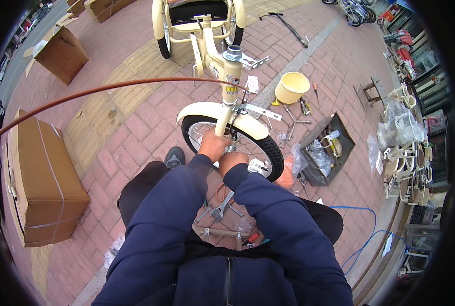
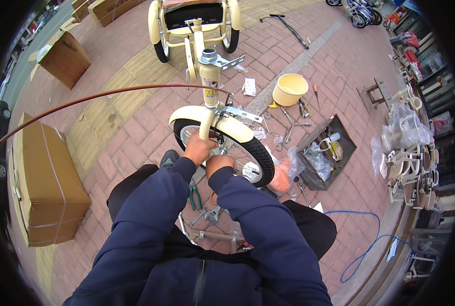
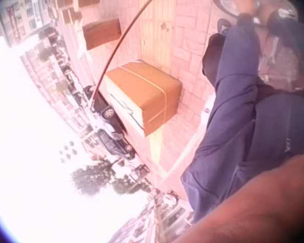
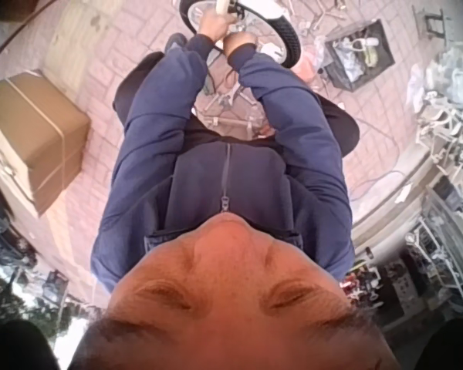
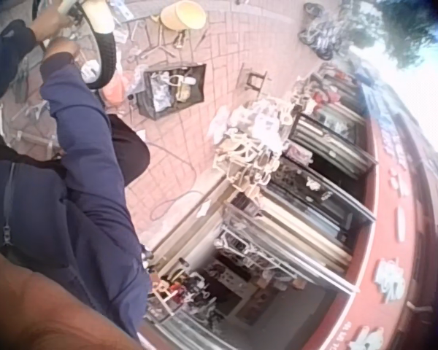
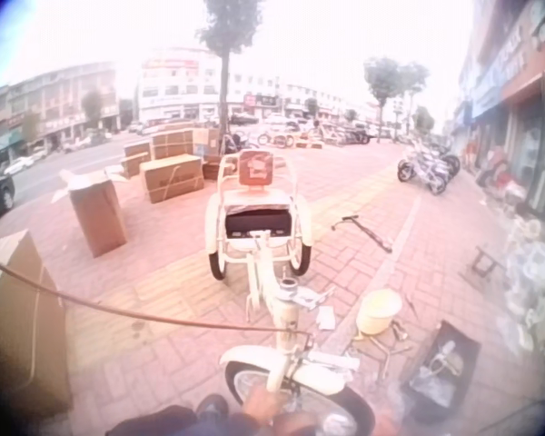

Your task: The person assembles the front wheel of a tricycle, attaching the brake cable, mounting the wheel, and tightening the axle nuts with a wrench.

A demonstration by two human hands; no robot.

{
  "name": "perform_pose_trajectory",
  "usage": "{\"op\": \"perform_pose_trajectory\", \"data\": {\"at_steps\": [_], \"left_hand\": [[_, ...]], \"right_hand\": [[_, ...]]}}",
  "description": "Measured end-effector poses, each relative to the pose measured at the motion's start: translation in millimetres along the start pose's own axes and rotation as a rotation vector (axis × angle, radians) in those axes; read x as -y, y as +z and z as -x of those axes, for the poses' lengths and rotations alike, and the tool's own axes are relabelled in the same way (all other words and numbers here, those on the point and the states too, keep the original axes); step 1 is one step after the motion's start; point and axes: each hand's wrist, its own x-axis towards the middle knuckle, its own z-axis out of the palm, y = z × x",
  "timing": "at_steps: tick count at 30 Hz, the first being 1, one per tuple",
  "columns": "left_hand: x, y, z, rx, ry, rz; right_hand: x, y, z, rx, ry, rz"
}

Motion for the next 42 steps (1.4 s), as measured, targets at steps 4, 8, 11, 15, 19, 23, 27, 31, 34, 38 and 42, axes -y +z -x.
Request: {"op": "perform_pose_trajectory", "data": {"at_steps": [4,8,11,15,19,23,27,31,34,38,42], "left_hand": [[11.0,4.8,-0.5,-0.08,-0.043,0.064],[17.7,6.6,-2.2,-0.035,-0.074,0.202],[16.6,3.4,-1.4,0.052,-0.135,0.239],[10.6,-2.0,-0.7,0.08,-0.113,0.119],[9.3,0.7,2.7,0.068,-0.141,0.151],[15.4,0.8,3.7,0.057,-0.155,0.118],[19.1,-3.0,4.4,0.083,-0.106,0.191],[18.8,-20.4,-4.3,0.253,-0.136,0.186],[23.7,-36.6,-11.2,0.406,-0.202,0.25],[34.2,-56.5,-14.4,0.491,-0.17,0.316],[37.4,-68.3,-9.0,0.389,-0.152,0.105]], "right_hand": [[-19.4,14.7,8.5,-0.063,0.013,-0.157],[-39.5,36.2,20.3,-0.196,-0.087,-0.113],[-39.0,41.8,17.0,-0.153,-0.053,-0.163],[-39.8,47.3,13.0,-0.089,-0.044,-0.24],[-41.6,82.6,23.6,-0.058,0.036,-0.447],[-20.0,137.7,16.5,-0.019,0.108,-0.584],[13.3,170.8,-6.6,-0.137,0.112,-0.796],[20.6,161.3,8.8,-0.052,-0.029,-0.738],[24.3,124.1,65.2,-0.024,-0.283,-0.713],[11.5,38.1,148.7,-0.421,-0.632,-0.9],[-35.7,-24.8,166.7,-0.813,-0.201,-0.928]]}}
